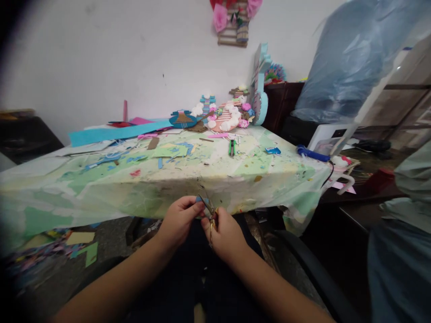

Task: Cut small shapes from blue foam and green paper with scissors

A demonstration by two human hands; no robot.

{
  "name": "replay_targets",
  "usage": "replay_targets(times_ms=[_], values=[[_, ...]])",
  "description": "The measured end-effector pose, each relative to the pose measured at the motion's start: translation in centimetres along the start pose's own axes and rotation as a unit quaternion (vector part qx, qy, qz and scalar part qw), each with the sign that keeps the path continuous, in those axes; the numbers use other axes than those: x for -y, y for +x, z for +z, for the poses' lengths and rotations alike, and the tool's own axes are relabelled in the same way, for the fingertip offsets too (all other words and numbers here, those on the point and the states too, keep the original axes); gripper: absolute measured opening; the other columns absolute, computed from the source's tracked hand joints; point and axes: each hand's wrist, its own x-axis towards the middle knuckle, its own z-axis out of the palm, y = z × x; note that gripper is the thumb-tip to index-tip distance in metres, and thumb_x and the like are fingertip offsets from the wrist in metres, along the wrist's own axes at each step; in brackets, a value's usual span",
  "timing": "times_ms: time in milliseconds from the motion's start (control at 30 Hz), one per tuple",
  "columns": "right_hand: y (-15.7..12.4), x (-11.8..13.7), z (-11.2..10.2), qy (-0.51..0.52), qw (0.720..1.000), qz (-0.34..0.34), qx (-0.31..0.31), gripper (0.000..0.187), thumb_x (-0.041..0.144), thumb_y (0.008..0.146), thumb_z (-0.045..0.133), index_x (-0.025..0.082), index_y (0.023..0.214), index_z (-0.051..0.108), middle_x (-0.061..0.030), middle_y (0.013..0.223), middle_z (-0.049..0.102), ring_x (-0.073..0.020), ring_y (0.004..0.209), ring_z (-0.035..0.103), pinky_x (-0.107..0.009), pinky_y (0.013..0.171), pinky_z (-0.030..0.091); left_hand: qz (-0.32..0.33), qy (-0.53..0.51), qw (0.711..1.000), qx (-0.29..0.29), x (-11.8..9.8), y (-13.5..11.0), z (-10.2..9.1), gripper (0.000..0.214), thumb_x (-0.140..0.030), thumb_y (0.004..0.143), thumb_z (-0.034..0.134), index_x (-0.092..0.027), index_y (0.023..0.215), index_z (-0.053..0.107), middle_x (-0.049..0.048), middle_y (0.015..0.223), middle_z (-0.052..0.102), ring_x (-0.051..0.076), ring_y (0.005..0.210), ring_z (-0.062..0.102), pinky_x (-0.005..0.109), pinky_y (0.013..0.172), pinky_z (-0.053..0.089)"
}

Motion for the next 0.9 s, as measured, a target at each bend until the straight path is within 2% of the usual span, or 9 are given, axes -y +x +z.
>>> replay_targets(times_ms=[133,267,433,567,700,900], values=[[-0.1,-0.6,0.4,-0.007,1.000,0.013,0.008,0.030,0.045,0.077,0.036,0.016,0.076,0.045,-0.0037,0.068,0.053,-0.0140,0.059,0.047,-0.024,0.052,0.031,-0.021,-0.072,0.997,0.005,1.0,0.0,0.3,0.014,-0.026,0.062,0.060,-0.012,0.064,0.056,-0.0019,0.056,0.052,0.007,0.054,0.047,0.020,0.056,0.038],[-0.1,-1.3,0.7,-0.031,0.999,0.012,0.005,0.029,0.043,0.077,0.037,0.016,0.078,0.045,-0.0046,0.069,0.054,-0.0150,0.060,0.048,-0.024,0.052,0.030,-0.020,-0.071,0.997,0.014,1.4,0.0,0.4,0.016,-0.027,0.063,0.060,-0.012,0.064,0.056,-0.0018,0.055,0.050,0.006,0.053,0.045,0.019,0.054,0.036],[0.1,-1.6,0.7,-0.063,0.997,0.019,0.027,0.030,0.044,0.078,0.035,0.016,0.079,0.046,-0.0052,0.068,0.054,-0.0162,0.062,0.050,-0.024,0.051,0.028,-0.029,-0.057,0.998,-0.005,1.2,-0.1,0.4,0.018,-0.029,0.064,0.058,-0.012,0.068,0.056,-0.0014,0.055,0.050,0.007,0.053,0.045,0.020,0.054,0.037],[0.2,-1.6,0.3,-0.111,0.993,0.026,0.031,0.025,0.040,0.078,0.037,0.017,0.075,0.046,-0.0039,0.066,0.054,-0.0148,0.059,0.048,-0.023,0.048,0.025,0.006,0.039,0.999,0.000,0.6,0.0,0.1,0.017,-0.029,0.066,0.054,-0.012,0.062,0.055,-0.0022,0.053,0.046,0.007,0.053,0.042,0.021,0.054,0.034],[0.2,-1.7,-0.3,-0.169,0.985,0.022,0.029,0.026,0.041,0.077,0.038,0.018,0.068,0.042,-0.0022,0.060,0.051,-0.0133,0.053,0.045,-0.022,0.046,0.022,0.039,0.169,0.984,0.032,-0.5,0.2,-0.5,0.020,-0.028,0.069,0.049,-0.013,0.057,0.053,-0.0031,0.050,0.042,0.007,0.052,0.039,0.020,0.051,0.030],[0.3,-1.8,-0.4,-0.224,0.974,-0.017,0.027,0.029,0.044,0.079,0.035,0.017,0.070,0.044,-0.0036,0.062,0.053,-0.0152,0.056,0.049,-0.024,0.047,0.023,0.029,0.254,0.962,0.092,-1.9,0.5,-1.3,0.020,-0.030,0.069,0.046,-0.014,0.063,0.055,-0.0040,0.052,0.042,0.007,0.051,0.036,0.020,0.049,0.028]])
